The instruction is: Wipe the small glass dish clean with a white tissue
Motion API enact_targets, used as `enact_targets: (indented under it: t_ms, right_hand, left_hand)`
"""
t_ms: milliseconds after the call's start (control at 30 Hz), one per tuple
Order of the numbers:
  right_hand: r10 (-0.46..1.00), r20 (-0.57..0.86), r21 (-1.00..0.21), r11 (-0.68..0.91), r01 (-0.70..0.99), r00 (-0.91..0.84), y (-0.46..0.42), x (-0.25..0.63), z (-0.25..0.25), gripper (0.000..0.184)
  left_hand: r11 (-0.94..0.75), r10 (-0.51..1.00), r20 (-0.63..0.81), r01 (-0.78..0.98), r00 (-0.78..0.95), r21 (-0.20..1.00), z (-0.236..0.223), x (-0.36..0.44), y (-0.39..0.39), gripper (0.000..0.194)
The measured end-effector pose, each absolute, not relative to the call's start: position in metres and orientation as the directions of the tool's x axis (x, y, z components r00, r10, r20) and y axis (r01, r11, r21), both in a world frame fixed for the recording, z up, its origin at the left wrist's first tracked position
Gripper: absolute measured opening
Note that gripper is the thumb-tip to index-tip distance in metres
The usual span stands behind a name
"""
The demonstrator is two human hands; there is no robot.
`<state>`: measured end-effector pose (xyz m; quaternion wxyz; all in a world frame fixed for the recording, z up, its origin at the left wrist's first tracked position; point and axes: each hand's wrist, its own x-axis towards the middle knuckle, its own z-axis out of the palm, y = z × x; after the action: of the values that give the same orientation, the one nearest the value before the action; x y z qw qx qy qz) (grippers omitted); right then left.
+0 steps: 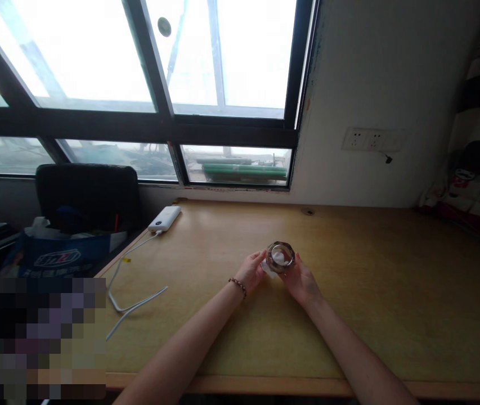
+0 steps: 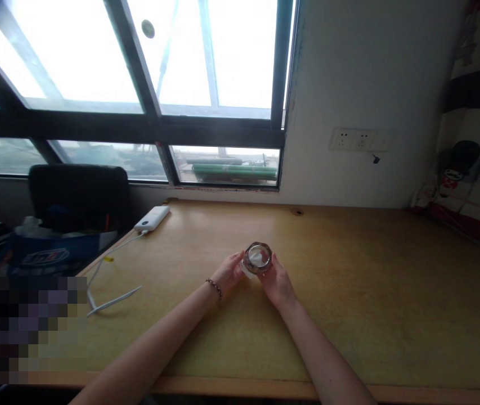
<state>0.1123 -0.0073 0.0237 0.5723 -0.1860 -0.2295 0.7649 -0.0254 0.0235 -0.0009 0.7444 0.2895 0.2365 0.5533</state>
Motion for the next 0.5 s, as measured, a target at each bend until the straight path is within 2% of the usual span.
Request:
enact_targets:
  t_ms: [100, 233, 367, 500]
  right_hand:
    - [0.970, -0.049, -0.539, -0.226, -0.811, -0.239, -0.003, 0.116, 0.020, 0.027]
    - [0.983, -0.104, -0.528, -0.183, -0.829, -0.151, 0.004, 0.121, 0.013, 0.024]
    - [0.980, -0.194, -0.510, -0.131, -0.850, -0.034, 0.009, 0.128, 0.011, 0.022]
    - [0.965, -0.261, -0.479, -0.158, -0.864, -0.032, 0.008, 0.132, 0.013, 0.021]
  left_hand:
    - [0.188, 0.965, -0.016, -0.647, 0.263, 0.739, -0.001, -0.022, 0.020, 0.019]
    - [0.111, 0.986, -0.008, -0.629, 0.164, 0.770, 0.003, -0.019, 0.016, 0.024]
    - [0.166, 0.975, -0.036, -0.615, 0.218, 0.771, 0.007, -0.017, 0.012, 0.027]
    - [0.165, 0.981, -0.052, -0.651, 0.189, 0.741, 0.010, -0.013, 0.010, 0.022]
